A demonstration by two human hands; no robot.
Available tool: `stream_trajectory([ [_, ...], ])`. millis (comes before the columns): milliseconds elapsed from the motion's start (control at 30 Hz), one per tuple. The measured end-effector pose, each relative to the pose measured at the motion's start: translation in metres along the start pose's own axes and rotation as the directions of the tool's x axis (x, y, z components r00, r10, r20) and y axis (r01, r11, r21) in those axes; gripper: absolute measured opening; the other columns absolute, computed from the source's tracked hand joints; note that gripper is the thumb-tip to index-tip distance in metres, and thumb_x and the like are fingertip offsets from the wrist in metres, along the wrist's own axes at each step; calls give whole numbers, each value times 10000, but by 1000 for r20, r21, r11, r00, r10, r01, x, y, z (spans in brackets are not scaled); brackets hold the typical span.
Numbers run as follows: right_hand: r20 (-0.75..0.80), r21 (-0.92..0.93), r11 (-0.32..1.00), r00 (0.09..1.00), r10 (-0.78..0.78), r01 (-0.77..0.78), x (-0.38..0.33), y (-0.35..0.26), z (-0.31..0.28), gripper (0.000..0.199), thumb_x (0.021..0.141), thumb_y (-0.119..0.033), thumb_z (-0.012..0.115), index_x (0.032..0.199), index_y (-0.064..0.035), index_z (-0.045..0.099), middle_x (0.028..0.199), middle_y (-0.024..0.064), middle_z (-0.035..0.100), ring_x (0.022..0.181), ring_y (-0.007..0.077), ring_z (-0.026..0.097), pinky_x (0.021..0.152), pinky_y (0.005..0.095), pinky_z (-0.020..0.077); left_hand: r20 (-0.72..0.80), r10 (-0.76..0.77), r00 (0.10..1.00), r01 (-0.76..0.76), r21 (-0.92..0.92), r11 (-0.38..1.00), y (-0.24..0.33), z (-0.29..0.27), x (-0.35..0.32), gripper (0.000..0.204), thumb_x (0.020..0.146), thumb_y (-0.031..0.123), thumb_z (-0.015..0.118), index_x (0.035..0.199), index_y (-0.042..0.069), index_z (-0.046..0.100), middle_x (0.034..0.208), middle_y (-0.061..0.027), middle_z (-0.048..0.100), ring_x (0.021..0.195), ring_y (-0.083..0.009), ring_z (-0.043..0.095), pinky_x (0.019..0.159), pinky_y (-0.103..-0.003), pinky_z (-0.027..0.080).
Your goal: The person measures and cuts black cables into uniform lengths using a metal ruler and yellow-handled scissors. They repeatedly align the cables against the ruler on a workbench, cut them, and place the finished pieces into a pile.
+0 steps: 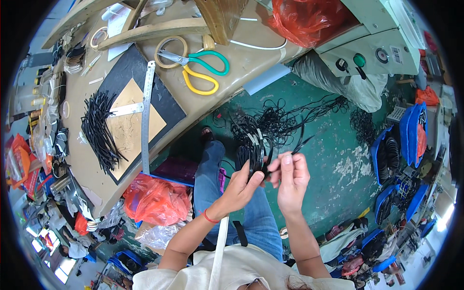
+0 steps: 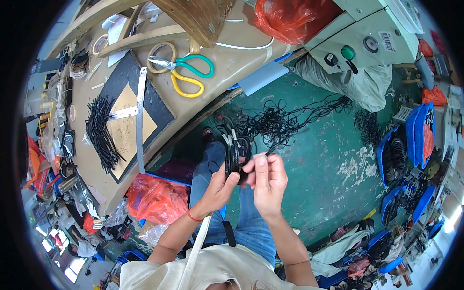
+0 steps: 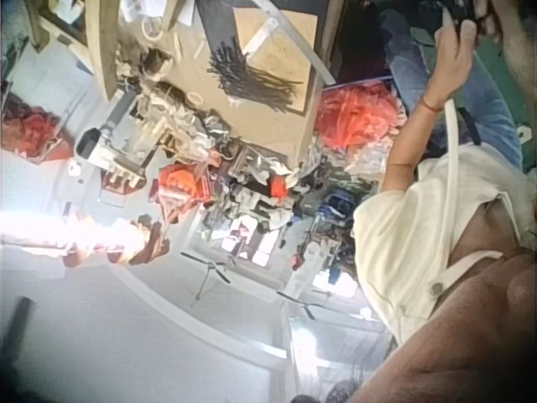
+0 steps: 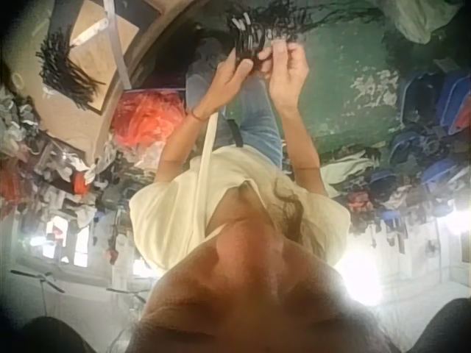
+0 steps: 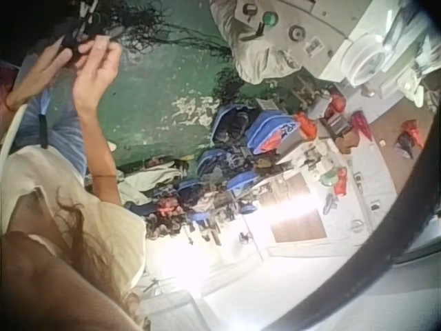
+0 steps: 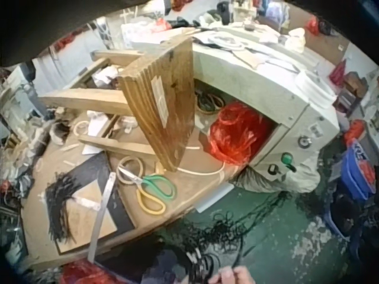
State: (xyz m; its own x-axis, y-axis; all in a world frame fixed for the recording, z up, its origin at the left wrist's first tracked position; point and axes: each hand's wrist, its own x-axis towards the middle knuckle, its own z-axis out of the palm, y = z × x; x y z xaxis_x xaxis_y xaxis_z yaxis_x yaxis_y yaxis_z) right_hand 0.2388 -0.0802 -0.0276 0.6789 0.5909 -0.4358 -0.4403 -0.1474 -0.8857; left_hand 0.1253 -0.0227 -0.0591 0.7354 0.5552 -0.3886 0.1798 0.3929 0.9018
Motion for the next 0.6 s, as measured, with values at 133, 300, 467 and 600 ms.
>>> stream_trajectory([
  [133,-9,-3,996,996,-85,84,0,-12,-1,151,946,-175,486,940,-30,527,762,34,587,610,26,485,497,170,386,30,-10,1000,11,-40,999,-9,-1,0,361,955,209,437,1236,-19,444,939,-83,603,819,-118,580,714,-274,483],
  [300,42,-249,968,999,-3,14,9,-21,7,157,916,-166,545,961,-16,559,745,19,596,614,23,491,537,179,417,25,-41,999,41,1,999,-2,-1,-1,336,945,178,463,1219,-15,481,944,-106,635,856,-144,619,736,-286,491],
  [467,14,-233,972,1000,-24,26,11,-20,8,188,893,-199,587,864,-21,536,679,-15,569,591,15,482,499,186,401,-8,-34,999,34,41,999,-3,0,-2,301,931,136,481,1187,-20,499,905,-119,641,812,-157,630,696,-285,495],
  [600,18,-286,958,1000,0,5,13,-14,8,210,838,-183,657,855,-25,519,565,-48,494,511,4,413,472,180,357,-57,25,998,-18,119,993,-7,3,2,218,915,115,508,1072,-35,525,853,-147,625,747,-191,631,646,-302,488],
])
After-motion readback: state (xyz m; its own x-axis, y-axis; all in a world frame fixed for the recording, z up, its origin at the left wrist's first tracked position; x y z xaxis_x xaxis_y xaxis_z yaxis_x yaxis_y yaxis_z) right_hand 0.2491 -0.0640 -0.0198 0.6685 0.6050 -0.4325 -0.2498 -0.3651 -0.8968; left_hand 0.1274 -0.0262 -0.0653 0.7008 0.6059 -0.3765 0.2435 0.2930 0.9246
